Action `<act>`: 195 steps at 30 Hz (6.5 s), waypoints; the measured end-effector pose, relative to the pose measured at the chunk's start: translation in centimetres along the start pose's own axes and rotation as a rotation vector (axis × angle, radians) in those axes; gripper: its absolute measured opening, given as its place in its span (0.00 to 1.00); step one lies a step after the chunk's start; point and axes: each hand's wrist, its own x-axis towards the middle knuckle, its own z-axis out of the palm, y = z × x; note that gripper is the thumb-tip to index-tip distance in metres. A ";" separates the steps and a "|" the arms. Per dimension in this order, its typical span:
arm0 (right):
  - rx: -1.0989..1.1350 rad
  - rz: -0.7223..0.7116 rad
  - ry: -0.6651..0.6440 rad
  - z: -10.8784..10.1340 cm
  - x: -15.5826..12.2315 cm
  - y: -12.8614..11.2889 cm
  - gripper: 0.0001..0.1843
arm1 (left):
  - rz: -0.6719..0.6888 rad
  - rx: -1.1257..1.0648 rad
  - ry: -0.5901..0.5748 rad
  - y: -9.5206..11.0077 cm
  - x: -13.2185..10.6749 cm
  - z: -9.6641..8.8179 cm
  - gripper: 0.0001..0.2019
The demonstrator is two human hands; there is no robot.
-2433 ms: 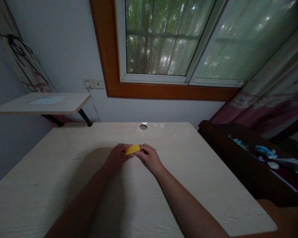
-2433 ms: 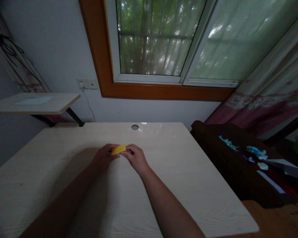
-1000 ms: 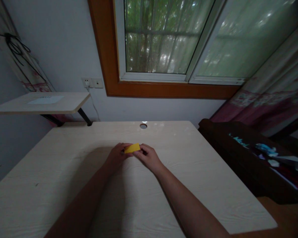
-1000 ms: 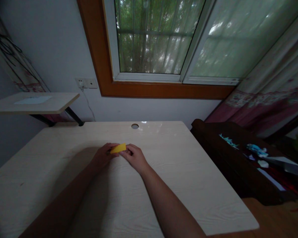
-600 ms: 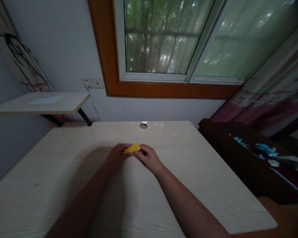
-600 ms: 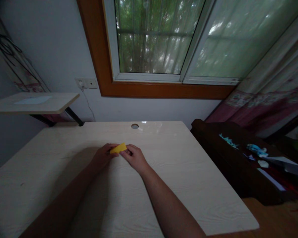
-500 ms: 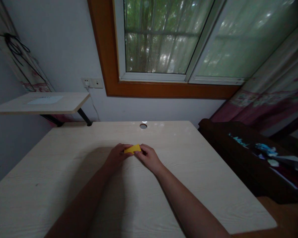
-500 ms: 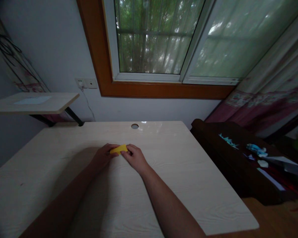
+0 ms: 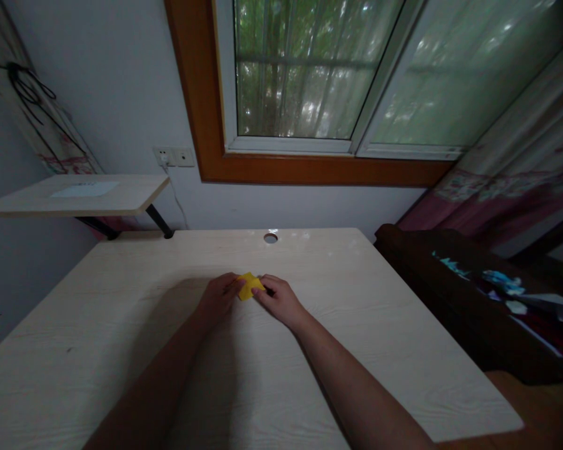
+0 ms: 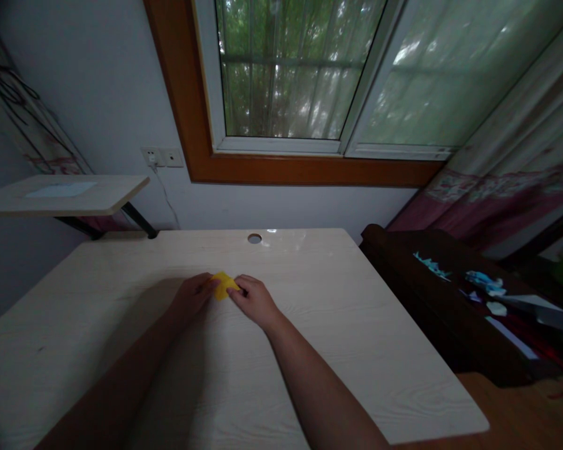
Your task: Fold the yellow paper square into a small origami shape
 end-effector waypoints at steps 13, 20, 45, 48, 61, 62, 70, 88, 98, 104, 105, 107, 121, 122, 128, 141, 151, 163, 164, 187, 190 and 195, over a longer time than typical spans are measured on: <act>0.181 0.180 0.195 0.3 0.0 1.0 0.15 | -0.130 -0.170 -0.033 0.3 0.1 -0.3 0.15; 0.350 0.260 0.191 0.5 -0.1 0.9 0.15 | -0.166 -0.225 -0.105 0.0 0.0 -0.2 0.16; 0.198 -0.011 0.184 -0.1 0.1 -0.2 0.15 | -0.015 -0.322 0.050 -0.1 -0.1 -0.6 0.16; 0.292 0.042 0.200 0.0 0.1 -0.1 0.15 | 0.014 -0.363 0.003 -0.2 -0.3 -0.6 0.15; 0.286 0.048 0.166 -0.2 0.2 0.3 0.11 | 0.065 -0.281 -0.008 -1.2 0.1 -0.1 0.09; 0.301 0.054 0.163 -0.1 0.1 0.3 0.09 | 0.069 -0.284 -0.004 -1.2 0.2 -0.1 0.08; 0.341 0.094 0.131 0.0 0.1 -0.3 0.09 | 0.048 -0.286 0.012 -0.4 -0.1 -0.1 0.11; 0.240 0.164 0.188 0.6 -0.2 0.7 0.11 | -0.021 -0.282 0.028 -0.4 -0.4 0.5 0.16; 0.366 0.191 0.186 0.7 -0.2 0.7 0.19 | 0.046 -0.190 -0.040 0.1 -0.5 0.3 0.14; 0.303 0.198 0.153 0.5 -0.2 0.3 0.15 | 0.039 -0.207 -0.074 -0.2 -0.4 0.5 0.15; 0.288 0.199 0.147 0.5 -0.2 0.2 0.13 | 0.039 -0.215 -0.080 -0.1 -0.4 0.5 0.15; 0.267 0.205 0.141 0.4 -0.2 0.1 0.12 | 0.038 -0.223 -0.092 0.0 -0.5 0.5 0.14; 0.297 0.221 0.134 0.3 -0.1 0.2 0.11 | -0.056 -0.332 -0.110 -0.4 -0.6 0.6 0.15; 0.302 0.217 0.131 0.3 -0.1 0.2 0.11 | -0.066 -0.356 -0.110 -0.4 -0.6 0.6 0.16; 0.300 0.230 0.125 0.1 -0.1 -0.3 0.12 | -0.096 -0.451 -0.108 -0.5 -0.5 0.8 0.16; 0.307 0.216 0.147 0.3 -0.1 0.1 0.11 | -0.091 -0.452 -0.084 -0.8 -0.4 0.7 0.16; 0.264 0.206 0.080 0.0 0.1 -0.2 0.10 | -0.078 -0.397 -0.121 -0.2 -0.5 0.5 0.16; 0.227 0.228 0.090 0.0 0.2 -0.4 0.10 | -0.082 -0.347 -0.108 -0.7 -0.5 0.6 0.11; 0.230 0.227 0.093 0.0 0.2 -0.4 0.10 | -0.081 -0.346 -0.106 -0.7 -0.5 0.6 0.11; 0.226 0.216 0.051 0.3 -0.2 0.5 0.11 | 0.014 -0.126 -0.034 0.5 -0.4 0.1 0.09; 0.179 0.176 0.038 0.4 -0.2 0.5 0.11 | 0.014 -0.112 -0.048 0.5 -0.3 0.1 0.09; 0.122 0.137 0.042 0.4 -0.2 0.5 0.10 | 0.014 -0.076 -0.078 0.1 -0.1 0.2 0.12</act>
